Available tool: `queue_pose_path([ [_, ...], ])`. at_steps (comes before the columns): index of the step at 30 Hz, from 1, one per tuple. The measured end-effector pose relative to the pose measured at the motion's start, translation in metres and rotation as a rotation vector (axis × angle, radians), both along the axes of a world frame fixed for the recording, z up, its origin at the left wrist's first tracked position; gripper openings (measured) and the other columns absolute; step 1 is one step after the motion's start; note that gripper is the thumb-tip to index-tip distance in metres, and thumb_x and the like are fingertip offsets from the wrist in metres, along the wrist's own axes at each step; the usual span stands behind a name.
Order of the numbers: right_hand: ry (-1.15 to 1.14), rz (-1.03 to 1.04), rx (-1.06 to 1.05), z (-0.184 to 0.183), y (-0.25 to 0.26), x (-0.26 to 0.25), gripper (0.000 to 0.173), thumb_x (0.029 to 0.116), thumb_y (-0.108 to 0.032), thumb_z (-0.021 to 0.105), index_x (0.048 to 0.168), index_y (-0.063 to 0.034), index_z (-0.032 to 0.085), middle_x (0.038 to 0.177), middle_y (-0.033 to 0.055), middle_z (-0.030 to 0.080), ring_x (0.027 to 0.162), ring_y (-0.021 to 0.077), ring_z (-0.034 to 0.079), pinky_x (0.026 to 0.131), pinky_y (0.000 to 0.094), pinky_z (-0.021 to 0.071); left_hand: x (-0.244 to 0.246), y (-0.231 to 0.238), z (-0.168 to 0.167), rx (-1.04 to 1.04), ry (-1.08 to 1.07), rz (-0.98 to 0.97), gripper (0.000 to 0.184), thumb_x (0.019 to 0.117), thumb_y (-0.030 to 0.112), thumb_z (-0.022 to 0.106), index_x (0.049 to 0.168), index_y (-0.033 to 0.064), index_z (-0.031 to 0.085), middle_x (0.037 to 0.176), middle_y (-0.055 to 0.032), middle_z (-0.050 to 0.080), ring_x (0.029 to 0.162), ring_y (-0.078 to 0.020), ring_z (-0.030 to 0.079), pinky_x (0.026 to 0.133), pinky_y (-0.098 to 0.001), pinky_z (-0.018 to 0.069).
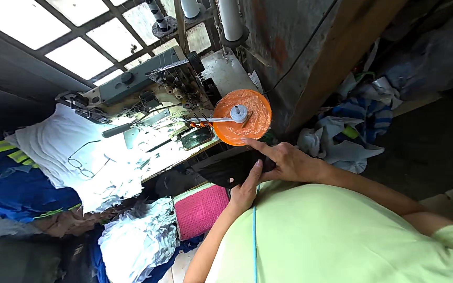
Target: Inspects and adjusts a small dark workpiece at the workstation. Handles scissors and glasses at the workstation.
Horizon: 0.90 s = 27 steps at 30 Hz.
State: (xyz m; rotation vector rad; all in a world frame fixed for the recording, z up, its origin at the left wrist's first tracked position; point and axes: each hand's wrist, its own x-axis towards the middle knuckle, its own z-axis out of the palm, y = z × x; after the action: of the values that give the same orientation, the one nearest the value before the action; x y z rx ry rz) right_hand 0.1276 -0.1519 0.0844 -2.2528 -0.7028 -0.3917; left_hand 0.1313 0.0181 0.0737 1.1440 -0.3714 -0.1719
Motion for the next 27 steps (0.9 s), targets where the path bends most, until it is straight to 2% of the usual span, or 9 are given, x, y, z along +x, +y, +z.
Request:
queue_pose_path([
  [2,0.027,-0.008,0.008,0.0,-0.001,0.001,0.084,0.0924,-0.055,0.063,0.148,0.0054,0.047,0.062,0.0073,0.057,0.053,0.0168,0.053,0.052,0.0306,0.0461,0.002,0.005,0.0,0.002,0.0,-0.056,0.011,0.0944,0.007,0.066,0.101,0.0127,0.073,0.094,0.007,0.076,0.09,-0.002,0.071,0.087,-0.0261,0.059],
  [4,0.106,0.008,-0.002,0.002,-0.002,0.0,0.098,0.0905,-0.063,0.062,0.153,0.0088,0.035,0.071,0.011,0.063,0.059,0.0187,0.057,0.057,0.0331,0.0502,0.004,0.011,-0.001,-0.018,0.015,-0.139,0.012,0.095,0.017,0.07,0.106,0.0125,0.073,0.101,0.0059,0.076,0.098,-0.0033,0.07,0.093,-0.0286,0.0573],
  [7,0.2,0.081,0.073,0.0,0.0,0.001,0.101,0.0904,-0.059,0.064,0.155,0.0101,0.028,0.104,0.0188,0.071,0.076,0.0186,0.064,0.068,0.0321,0.0546,0.005,0.013,0.001,0.019,-0.011,-0.19,0.01,0.0951,0.024,0.071,0.102,0.0175,0.075,0.095,0.0112,0.076,0.091,0.0019,0.069,0.087,-0.0232,0.0574],
  [9,0.237,0.102,0.111,0.001,0.0,0.001,0.1,0.0904,-0.056,0.065,0.155,0.0101,0.027,0.11,0.0195,0.07,0.079,0.0163,0.063,0.071,0.0297,0.0534,0.004,0.012,0.004,0.028,-0.037,-0.198,0.006,0.0951,0.022,0.071,0.099,0.0197,0.075,0.089,0.0141,0.074,0.083,0.0044,0.068,0.08,-0.0198,0.0569],
  [13,0.217,0.137,0.141,0.001,0.001,0.004,0.092,0.0912,-0.047,0.066,0.155,0.0094,0.03,0.115,0.0181,0.069,0.08,0.0088,0.061,0.071,0.0216,0.0505,0.007,0.01,0.003,0.067,-0.169,-0.181,0.008,0.0975,0.019,0.067,0.102,0.019,0.074,0.095,0.0155,0.074,0.091,0.0059,0.067,0.085,-0.0199,0.0569],
  [16,0.234,0.177,0.169,0.004,0.001,0.004,0.092,0.0915,-0.046,0.067,0.155,0.0091,0.029,0.129,0.0162,0.066,0.101,0.006,0.063,0.086,0.0175,0.0499,0.008,0.01,0.003,0.087,-0.15,-0.167,0.007,0.0969,0.02,0.067,0.098,0.0157,0.072,0.087,0.0161,0.071,0.08,0.007,0.065,0.075,-0.0174,0.0554],
  [20,0.223,0.142,0.17,0.0,0.004,0.003,0.094,0.0913,-0.054,0.066,0.154,0.0086,0.032,0.126,0.0165,0.067,0.097,0.0092,0.065,0.083,0.0212,0.0518,0.012,0.011,-0.001,0.138,-0.245,-0.084,0.02,0.1008,0.022,0.063,0.107,0.0039,0.068,0.1,0.0105,0.073,0.099,0.0047,0.066,0.092,-0.0229,0.0558],
  [23,0.173,0.086,0.113,-0.005,0.007,0.004,0.094,0.0923,-0.06,0.062,0.152,0.0085,0.037,0.115,0.0182,0.071,0.092,0.0177,0.069,0.079,0.0304,0.0563,0.012,0.013,-0.002,0.197,-0.226,-0.052,0.031,0.1018,0.025,0.061,0.109,-0.0045,0.064,0.101,0.0057,0.072,0.101,0.0039,0.066,0.095,-0.0232,0.0547],
  [27,0.125,0.056,0.062,-0.008,0.01,0.006,0.095,0.0907,-0.058,0.064,0.153,0.0079,0.036,0.101,0.0157,0.073,0.076,0.016,0.066,0.069,0.0296,0.0545,0.011,0.017,-0.001,0.257,-0.196,-0.006,0.032,0.1028,0.022,0.057,0.111,-0.0089,0.061,0.1,0.0021,0.072,0.099,0.0029,0.066,0.094,-0.0233,0.0549],
])
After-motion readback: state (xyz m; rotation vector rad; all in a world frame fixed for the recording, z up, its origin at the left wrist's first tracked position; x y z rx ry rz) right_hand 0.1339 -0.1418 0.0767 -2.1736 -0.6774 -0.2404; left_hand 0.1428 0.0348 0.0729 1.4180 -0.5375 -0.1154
